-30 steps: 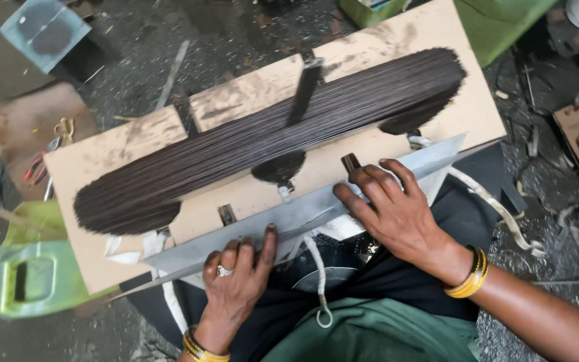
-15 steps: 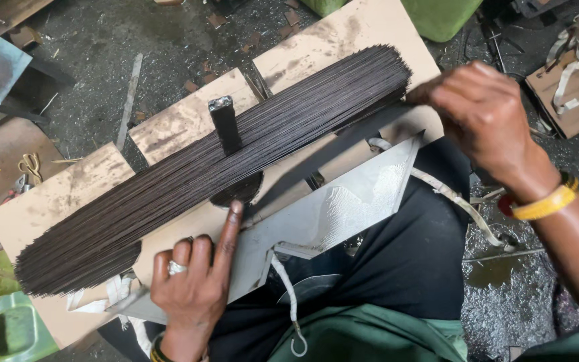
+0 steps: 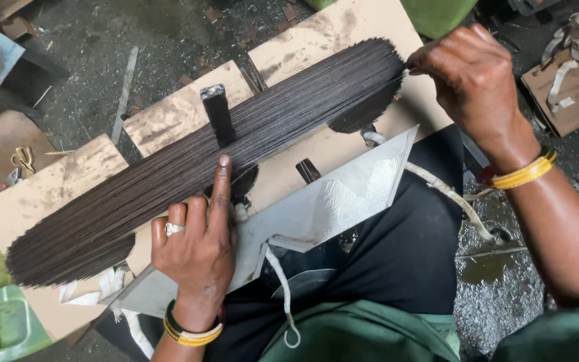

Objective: The person sits on the floor of a workshop and works on a large bundle of dark incense sticks held on a board. They press the bundle flat with a metal plate, use a knife to trim and square the ends of the bundle, tap and realign the sticks, and repeatedly reposition the bundle to trim different sections.

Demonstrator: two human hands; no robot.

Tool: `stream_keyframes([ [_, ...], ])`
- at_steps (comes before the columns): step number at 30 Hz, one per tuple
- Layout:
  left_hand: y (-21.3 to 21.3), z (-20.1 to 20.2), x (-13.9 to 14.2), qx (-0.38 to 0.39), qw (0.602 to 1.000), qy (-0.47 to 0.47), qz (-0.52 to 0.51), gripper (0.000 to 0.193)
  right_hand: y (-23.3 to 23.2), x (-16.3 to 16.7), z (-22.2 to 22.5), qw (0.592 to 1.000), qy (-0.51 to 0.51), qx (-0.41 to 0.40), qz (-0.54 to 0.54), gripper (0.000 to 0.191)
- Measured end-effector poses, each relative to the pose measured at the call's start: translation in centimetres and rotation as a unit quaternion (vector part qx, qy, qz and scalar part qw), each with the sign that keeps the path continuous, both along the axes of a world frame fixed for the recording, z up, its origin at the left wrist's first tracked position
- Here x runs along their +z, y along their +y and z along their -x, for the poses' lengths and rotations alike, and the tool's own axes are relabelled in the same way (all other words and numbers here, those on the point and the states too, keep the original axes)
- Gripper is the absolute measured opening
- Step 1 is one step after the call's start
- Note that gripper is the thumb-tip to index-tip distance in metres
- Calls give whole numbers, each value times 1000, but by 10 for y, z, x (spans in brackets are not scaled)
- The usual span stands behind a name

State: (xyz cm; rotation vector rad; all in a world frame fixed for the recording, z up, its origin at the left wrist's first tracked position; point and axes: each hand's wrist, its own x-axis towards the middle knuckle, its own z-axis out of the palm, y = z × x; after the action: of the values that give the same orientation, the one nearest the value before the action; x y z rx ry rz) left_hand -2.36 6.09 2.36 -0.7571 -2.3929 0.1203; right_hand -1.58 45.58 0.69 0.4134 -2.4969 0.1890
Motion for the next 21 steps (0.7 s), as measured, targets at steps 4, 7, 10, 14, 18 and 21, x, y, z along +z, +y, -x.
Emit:
stream_keyframes([
  [4,1,-15,10,-19,1000,5,-1,50,-1,6,0,999,-15,-22,23,34],
  [7,11,-11,8,-13,1000,-9,-20,55,2,5,0,1000,-10,-10,6,19],
  [10,12,5,3,-5,999,-33,-36,63,5,3,-2,999,-39,-21,2,16],
  [14,3,21,2,-66,991,-47,-106,42,2,4,-5,999,-14,-19,41,30],
  [18,-8,32,3,-87,987,-71,-117,21,-13,3,-6,991,-31,-132,5,31],
  [21,-22,36,3,-80,987,-77,-116,14,-31,-9,1,974,-82,-51,203,31],
])
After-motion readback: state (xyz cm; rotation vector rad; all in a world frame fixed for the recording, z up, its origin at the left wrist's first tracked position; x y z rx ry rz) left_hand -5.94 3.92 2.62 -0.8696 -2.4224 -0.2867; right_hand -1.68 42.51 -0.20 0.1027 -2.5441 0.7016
